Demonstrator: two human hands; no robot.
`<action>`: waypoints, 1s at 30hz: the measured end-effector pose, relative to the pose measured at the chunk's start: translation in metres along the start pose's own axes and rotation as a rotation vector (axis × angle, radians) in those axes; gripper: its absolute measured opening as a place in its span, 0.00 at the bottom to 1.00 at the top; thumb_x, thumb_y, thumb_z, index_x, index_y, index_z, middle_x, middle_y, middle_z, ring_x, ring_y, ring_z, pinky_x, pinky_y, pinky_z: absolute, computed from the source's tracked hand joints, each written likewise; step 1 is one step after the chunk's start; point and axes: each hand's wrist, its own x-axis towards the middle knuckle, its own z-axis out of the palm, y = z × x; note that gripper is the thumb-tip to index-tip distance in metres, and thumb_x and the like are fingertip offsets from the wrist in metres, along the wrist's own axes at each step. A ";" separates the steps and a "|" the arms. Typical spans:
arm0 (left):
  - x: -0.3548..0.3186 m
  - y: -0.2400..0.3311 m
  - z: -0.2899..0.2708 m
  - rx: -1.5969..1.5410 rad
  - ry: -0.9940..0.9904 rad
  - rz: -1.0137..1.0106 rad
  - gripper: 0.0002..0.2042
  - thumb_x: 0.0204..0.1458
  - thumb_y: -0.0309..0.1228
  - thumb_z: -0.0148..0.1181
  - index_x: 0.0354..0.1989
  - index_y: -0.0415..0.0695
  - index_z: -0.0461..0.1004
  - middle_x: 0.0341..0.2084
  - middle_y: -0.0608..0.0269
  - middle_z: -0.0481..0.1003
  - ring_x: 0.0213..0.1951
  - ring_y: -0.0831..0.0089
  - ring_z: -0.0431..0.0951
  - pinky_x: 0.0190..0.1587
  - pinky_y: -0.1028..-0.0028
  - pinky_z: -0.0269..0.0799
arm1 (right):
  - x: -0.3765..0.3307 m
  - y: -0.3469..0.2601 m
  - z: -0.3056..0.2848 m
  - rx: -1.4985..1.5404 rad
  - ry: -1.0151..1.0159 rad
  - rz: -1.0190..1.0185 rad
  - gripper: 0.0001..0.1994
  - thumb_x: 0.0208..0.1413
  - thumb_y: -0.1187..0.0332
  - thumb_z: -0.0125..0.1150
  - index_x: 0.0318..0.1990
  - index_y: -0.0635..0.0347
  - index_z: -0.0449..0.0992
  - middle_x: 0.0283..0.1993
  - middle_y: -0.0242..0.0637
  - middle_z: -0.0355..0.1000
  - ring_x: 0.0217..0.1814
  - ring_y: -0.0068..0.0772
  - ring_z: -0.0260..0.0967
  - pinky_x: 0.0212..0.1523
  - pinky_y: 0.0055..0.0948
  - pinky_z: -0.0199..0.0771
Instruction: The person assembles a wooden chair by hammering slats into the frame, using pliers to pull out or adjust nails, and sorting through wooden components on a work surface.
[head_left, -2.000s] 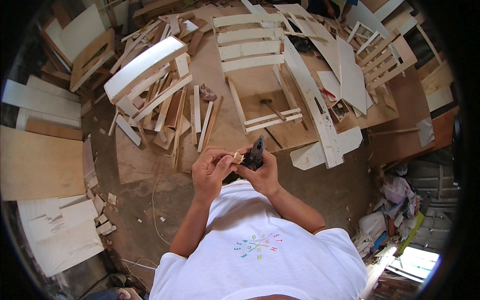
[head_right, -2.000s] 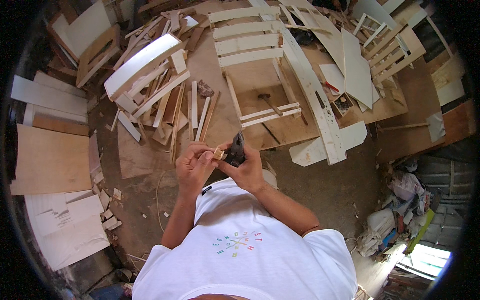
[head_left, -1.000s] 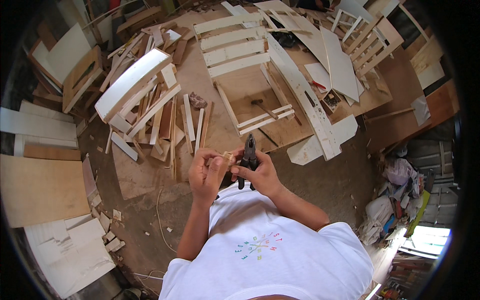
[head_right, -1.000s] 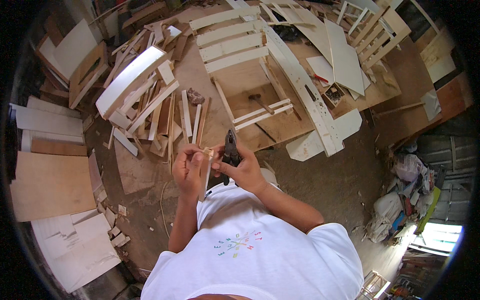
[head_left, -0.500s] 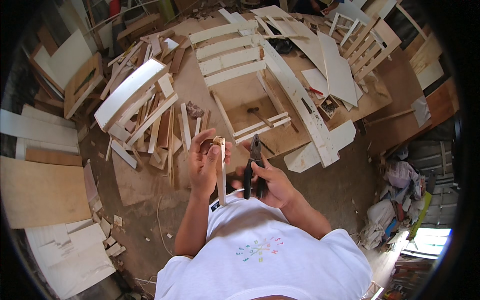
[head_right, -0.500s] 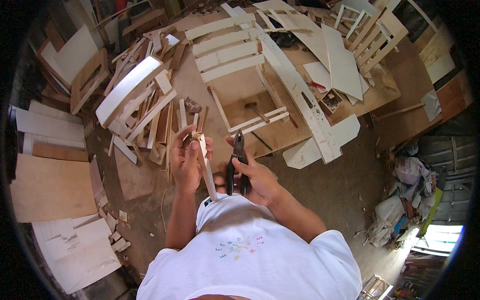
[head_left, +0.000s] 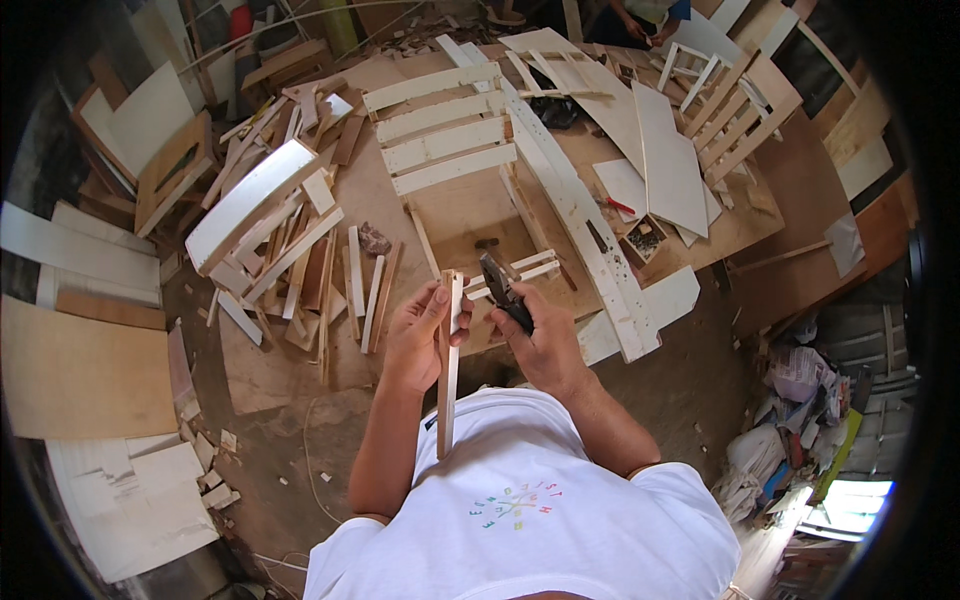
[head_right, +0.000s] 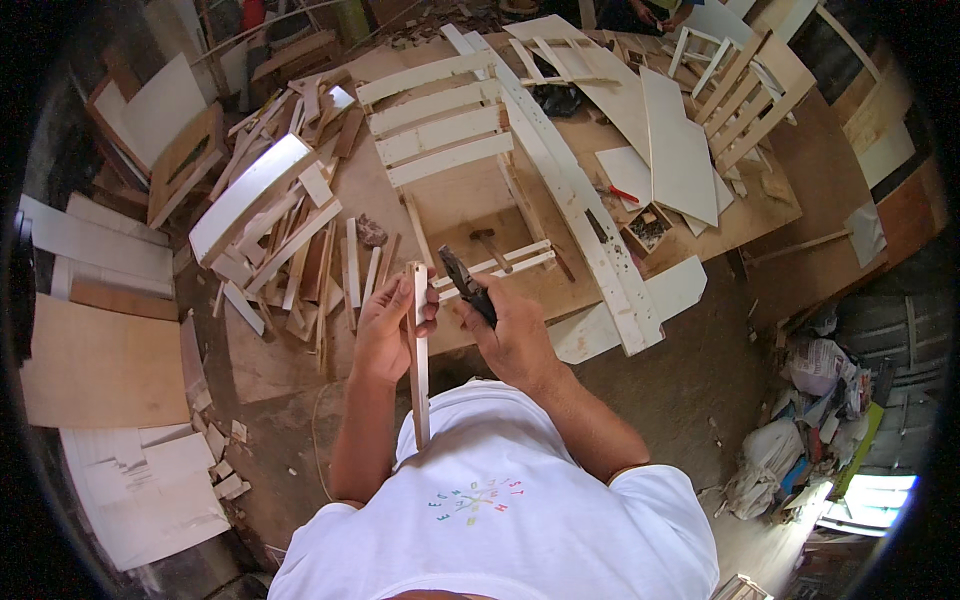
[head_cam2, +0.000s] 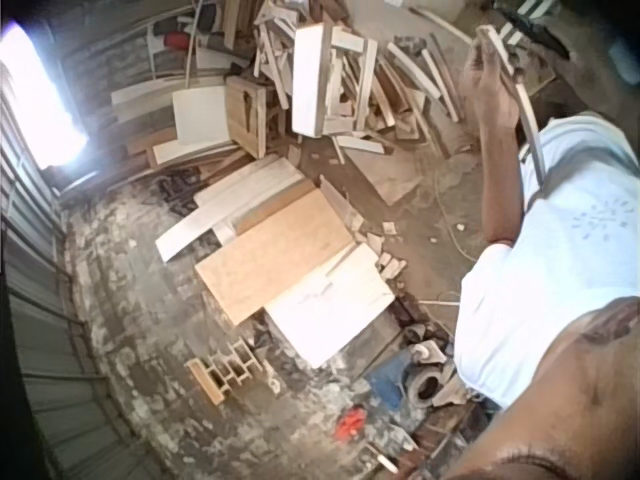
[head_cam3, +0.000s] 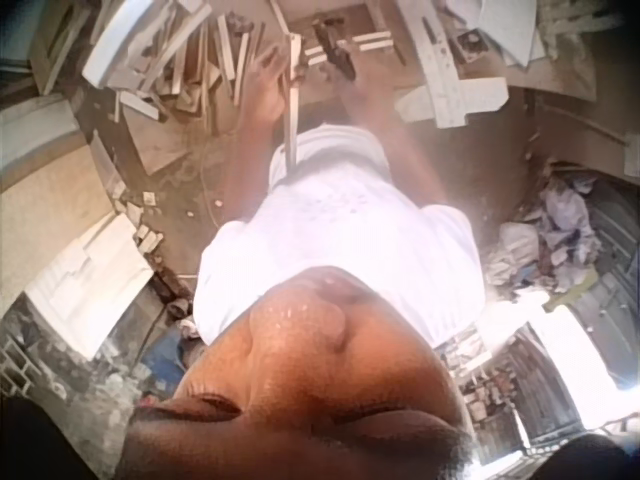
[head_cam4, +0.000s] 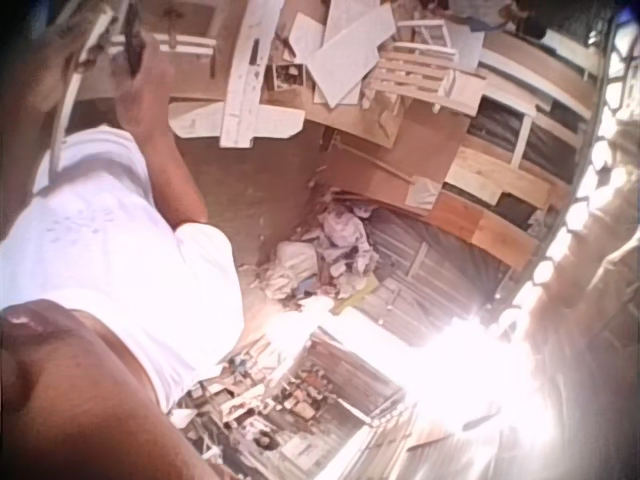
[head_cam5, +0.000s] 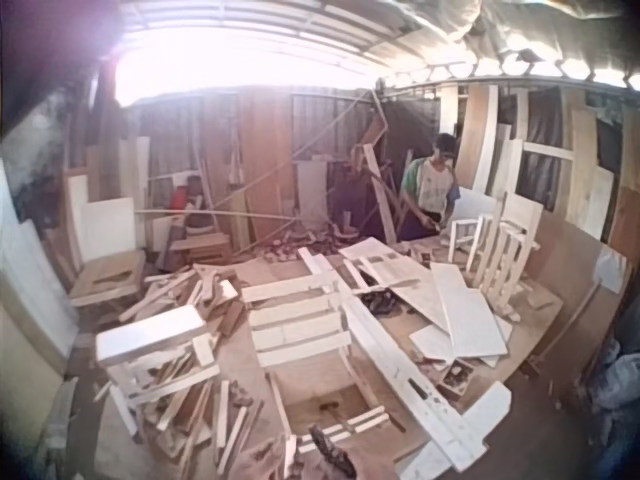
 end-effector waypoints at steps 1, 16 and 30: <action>0.002 -0.004 0.002 0.003 0.002 0.024 0.19 0.66 0.40 0.60 0.56 0.35 0.74 0.35 0.61 0.78 0.32 0.77 0.75 0.28 0.79 0.67 | -0.001 0.000 -0.004 0.005 -0.009 0.005 0.17 0.63 0.71 0.64 0.57 0.64 0.73 0.36 0.49 0.77 0.38 0.50 0.79 0.40 0.38 0.76; -0.003 -0.028 0.039 0.045 0.105 0.107 0.17 0.64 0.37 0.64 0.52 0.36 0.77 0.34 0.57 0.80 0.30 0.74 0.79 0.24 0.78 0.70 | 0.016 0.021 -0.033 -0.054 0.006 -0.385 0.17 0.56 0.78 0.68 0.53 0.64 0.76 0.43 0.47 0.78 0.42 0.53 0.79 0.42 0.39 0.79; 0.016 -0.024 0.037 0.062 0.131 0.149 0.14 0.65 0.35 0.62 0.46 0.34 0.80 0.34 0.55 0.81 0.30 0.76 0.78 0.25 0.76 0.69 | 0.029 0.033 -0.031 -0.181 -0.008 -0.385 0.14 0.59 0.75 0.67 0.52 0.62 0.76 0.40 0.46 0.77 0.40 0.50 0.78 0.41 0.39 0.78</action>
